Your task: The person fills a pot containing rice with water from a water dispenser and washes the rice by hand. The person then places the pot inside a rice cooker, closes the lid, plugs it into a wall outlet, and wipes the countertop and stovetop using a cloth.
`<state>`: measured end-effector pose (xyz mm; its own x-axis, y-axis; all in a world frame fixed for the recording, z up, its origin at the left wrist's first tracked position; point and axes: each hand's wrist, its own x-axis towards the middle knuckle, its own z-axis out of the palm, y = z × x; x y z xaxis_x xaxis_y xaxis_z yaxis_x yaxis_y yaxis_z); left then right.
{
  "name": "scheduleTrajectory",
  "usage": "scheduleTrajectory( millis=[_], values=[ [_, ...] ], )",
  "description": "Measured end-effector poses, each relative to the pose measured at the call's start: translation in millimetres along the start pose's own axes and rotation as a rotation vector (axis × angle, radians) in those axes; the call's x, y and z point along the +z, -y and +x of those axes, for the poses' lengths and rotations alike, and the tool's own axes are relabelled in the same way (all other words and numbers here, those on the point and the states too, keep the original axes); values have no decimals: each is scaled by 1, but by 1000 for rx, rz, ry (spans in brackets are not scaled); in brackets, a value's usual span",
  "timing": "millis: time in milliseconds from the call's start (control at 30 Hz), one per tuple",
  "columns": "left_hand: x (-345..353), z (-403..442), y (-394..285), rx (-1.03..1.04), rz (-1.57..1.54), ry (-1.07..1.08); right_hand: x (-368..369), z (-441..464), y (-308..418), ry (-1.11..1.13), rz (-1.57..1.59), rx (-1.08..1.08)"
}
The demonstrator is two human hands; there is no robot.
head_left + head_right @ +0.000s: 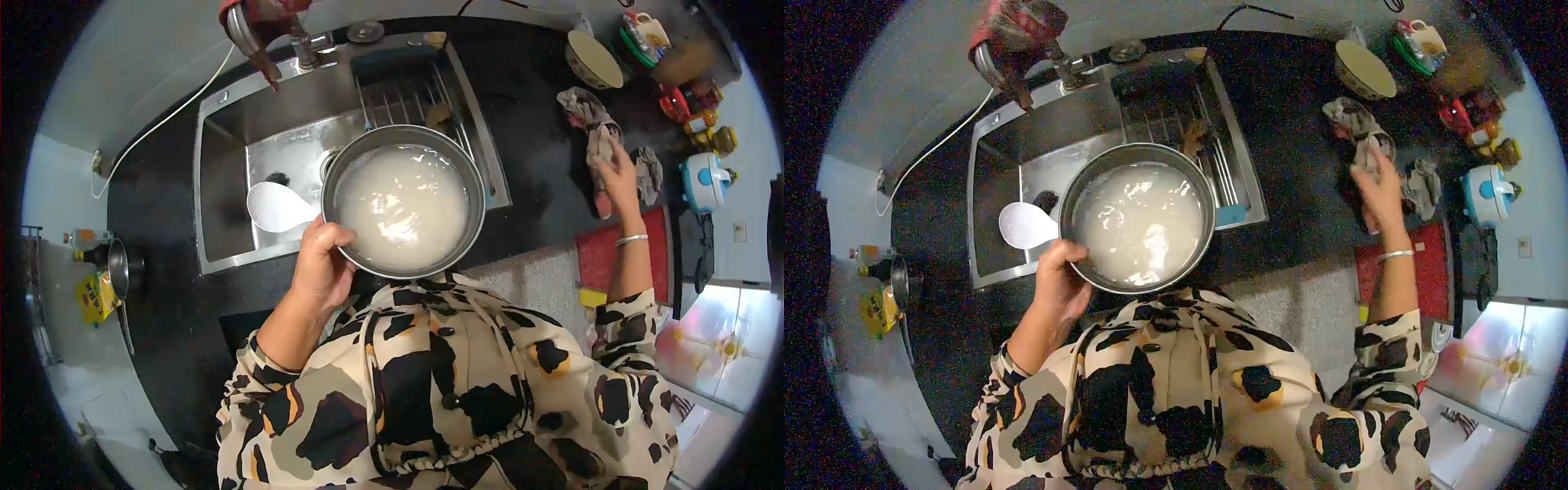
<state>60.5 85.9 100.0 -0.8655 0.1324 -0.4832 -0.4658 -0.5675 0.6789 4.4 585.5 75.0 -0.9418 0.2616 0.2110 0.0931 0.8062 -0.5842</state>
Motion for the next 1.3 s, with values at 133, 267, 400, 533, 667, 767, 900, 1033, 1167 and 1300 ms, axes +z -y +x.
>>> scheduleTrajectory(
  millis=[133, 267, 400, 533, 667, 767, 900, 1033, 1167, 1300],
  values=[
    [2, 1, 4, 3, -61, -63, -28, 40, -57, -71, -321, -20],
    [-3, 6, 4, -23, -19, -89, -19, 82, -98, -97, -398, 24],
    [-4, 11, 4, -37, -49, -173, 1, 101, -140, -48, -429, 76],
    [8, 12, -2, -63, -110, -208, 22, 109, -168, 50, -382, 111],
    [-1, 21, 2, -108, -94, -260, 33, 107, -155, 64, -430, 151],
    [0, 26, 2, -116, -100, -280, 31, 110, -156, 86, -481, 220],
    [12, 26, 3, -74, -80, -285, 6, 99, -149, -74, -330, 194],
    [18, 26, 2, -22, -78, -268, -28, 75, -151, -405, -185, 95],
    [18, 27, 2, 44, -12, -217, -69, 38, -86, -341, 79, 125],
    [1, 31, 2, 51, 52, -143, -82, 1, -33, -369, 401, 87]
  ],
)
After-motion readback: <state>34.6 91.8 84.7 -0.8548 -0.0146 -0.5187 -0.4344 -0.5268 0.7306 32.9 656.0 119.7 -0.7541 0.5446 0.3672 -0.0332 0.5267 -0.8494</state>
